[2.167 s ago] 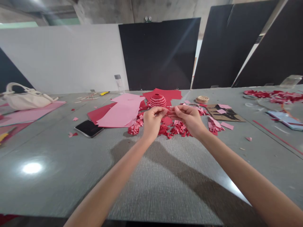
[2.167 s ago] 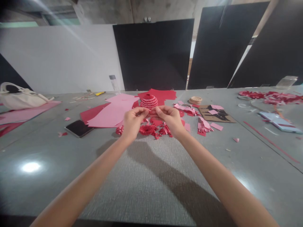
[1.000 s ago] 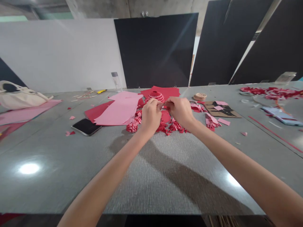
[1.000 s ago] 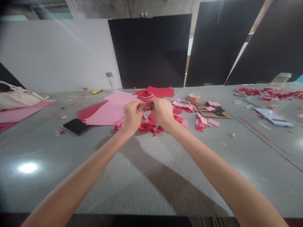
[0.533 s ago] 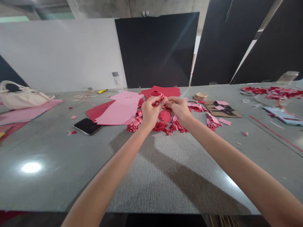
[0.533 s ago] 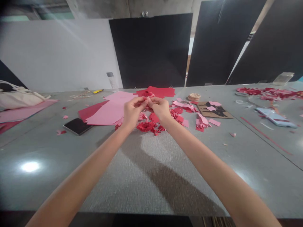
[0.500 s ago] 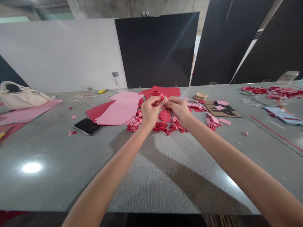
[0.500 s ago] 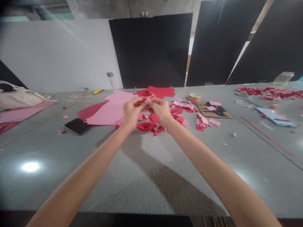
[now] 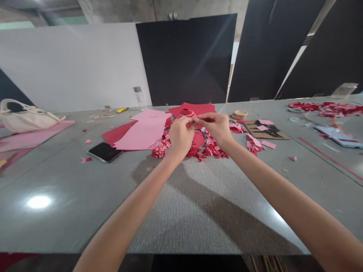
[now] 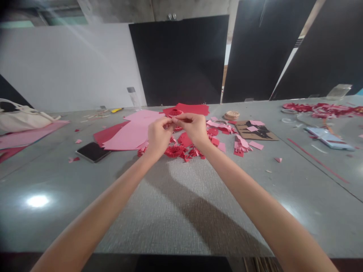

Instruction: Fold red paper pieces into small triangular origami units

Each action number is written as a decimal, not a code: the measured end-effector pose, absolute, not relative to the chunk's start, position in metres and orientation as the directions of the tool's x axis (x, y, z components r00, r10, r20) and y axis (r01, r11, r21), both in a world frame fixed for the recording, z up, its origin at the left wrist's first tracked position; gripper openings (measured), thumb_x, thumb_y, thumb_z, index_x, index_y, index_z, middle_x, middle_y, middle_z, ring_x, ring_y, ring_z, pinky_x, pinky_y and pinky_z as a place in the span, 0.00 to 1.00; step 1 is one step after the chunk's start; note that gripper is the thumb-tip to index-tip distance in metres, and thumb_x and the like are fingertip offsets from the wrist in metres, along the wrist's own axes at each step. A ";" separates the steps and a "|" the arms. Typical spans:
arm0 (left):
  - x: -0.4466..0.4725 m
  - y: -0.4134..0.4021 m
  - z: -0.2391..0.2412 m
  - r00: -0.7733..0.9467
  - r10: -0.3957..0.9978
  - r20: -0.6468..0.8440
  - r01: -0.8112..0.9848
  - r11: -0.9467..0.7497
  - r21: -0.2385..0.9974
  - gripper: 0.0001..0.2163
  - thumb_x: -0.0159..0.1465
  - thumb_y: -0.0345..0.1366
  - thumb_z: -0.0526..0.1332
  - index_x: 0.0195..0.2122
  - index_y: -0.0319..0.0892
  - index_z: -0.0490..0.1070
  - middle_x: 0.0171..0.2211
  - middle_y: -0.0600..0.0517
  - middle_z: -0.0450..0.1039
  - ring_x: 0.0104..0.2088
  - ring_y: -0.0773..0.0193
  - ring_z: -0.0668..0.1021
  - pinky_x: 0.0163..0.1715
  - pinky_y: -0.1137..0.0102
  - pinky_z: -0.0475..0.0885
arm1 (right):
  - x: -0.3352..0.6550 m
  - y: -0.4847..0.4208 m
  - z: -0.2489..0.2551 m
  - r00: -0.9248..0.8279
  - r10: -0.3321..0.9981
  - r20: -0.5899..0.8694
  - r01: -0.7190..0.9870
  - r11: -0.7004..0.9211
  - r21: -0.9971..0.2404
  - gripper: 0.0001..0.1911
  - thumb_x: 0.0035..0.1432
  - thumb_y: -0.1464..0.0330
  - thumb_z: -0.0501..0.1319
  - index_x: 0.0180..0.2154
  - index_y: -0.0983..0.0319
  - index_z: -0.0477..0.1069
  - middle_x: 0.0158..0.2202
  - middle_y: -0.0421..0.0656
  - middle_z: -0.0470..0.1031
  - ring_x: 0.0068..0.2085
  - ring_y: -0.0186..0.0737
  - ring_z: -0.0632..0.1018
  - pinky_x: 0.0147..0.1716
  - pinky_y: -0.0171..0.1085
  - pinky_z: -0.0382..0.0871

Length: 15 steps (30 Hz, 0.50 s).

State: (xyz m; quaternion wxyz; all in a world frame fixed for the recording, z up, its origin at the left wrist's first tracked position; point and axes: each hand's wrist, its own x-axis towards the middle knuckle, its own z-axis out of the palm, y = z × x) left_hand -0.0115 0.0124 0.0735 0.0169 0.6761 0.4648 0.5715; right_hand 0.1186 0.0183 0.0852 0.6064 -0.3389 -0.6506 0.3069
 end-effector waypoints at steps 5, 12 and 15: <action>-0.009 0.009 0.071 -0.032 0.615 0.788 0.708 -0.542 0.452 0.07 0.62 0.29 0.59 0.28 0.45 0.73 0.31 0.49 0.76 0.38 0.55 0.75 0.40 0.62 0.66 | 0.121 0.016 0.090 -0.030 0.817 0.577 0.106 0.576 -0.810 0.10 0.49 0.60 0.68 0.27 0.61 0.78 0.29 0.43 0.79 0.32 0.39 0.77 0.34 0.39 0.71; -0.001 0.005 0.068 0.037 0.600 0.799 0.809 -0.487 0.328 0.10 0.57 0.22 0.56 0.30 0.43 0.73 0.32 0.46 0.76 0.42 0.49 0.74 0.47 0.55 0.63 | 0.113 0.010 0.088 0.072 0.755 0.652 0.455 0.557 -0.695 0.05 0.51 0.72 0.62 0.25 0.61 0.75 0.25 0.42 0.78 0.28 0.38 0.75 0.30 0.39 0.65; -0.002 0.008 0.067 0.039 0.594 0.803 0.797 -0.503 0.333 0.09 0.57 0.22 0.58 0.29 0.43 0.73 0.32 0.47 0.76 0.43 0.49 0.74 0.47 0.56 0.63 | 0.112 0.012 0.085 0.092 0.749 0.656 0.439 0.561 -0.702 0.05 0.50 0.72 0.62 0.25 0.61 0.75 0.25 0.42 0.77 0.28 0.38 0.75 0.31 0.39 0.66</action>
